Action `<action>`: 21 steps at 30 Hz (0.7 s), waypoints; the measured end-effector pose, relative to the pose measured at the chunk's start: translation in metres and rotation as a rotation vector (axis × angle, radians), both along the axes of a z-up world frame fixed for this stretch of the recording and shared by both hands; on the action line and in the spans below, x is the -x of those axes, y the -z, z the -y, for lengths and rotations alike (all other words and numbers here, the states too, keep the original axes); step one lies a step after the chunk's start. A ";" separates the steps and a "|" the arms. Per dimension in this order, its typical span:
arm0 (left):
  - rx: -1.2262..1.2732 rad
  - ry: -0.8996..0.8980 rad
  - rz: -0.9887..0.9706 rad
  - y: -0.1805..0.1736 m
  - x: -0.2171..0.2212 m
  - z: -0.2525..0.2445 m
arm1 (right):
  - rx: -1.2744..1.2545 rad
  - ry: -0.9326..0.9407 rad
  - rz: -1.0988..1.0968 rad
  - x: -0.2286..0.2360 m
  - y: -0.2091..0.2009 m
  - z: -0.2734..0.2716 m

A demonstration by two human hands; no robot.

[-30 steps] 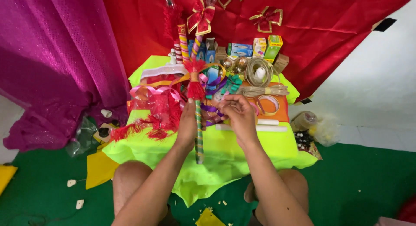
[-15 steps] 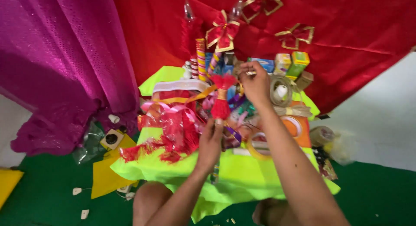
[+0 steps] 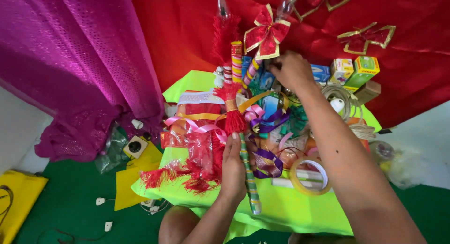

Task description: Decorating a stick with red tassels and colorful ribbons for a handicraft project.

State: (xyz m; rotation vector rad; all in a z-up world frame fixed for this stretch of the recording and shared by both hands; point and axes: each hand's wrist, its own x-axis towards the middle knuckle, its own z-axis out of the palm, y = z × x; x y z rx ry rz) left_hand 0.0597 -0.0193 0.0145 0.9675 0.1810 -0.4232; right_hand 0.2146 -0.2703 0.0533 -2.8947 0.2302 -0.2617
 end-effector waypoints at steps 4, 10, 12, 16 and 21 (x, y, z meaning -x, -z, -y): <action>-0.028 0.064 -0.081 0.003 0.001 0.006 | -0.002 0.050 -0.084 -0.024 0.011 0.013; 0.064 0.078 -0.092 -0.004 0.003 0.008 | 0.133 0.128 -0.166 -0.025 -0.008 -0.008; 0.070 0.085 -0.061 -0.004 0.001 0.007 | 0.136 0.142 -0.162 -0.028 -0.008 -0.009; 0.079 0.090 -0.041 -0.006 0.000 0.005 | 0.110 0.054 -0.005 -0.020 0.001 -0.002; 0.088 0.083 -0.109 0.003 0.002 0.007 | -0.090 -0.085 0.081 0.001 -0.008 0.005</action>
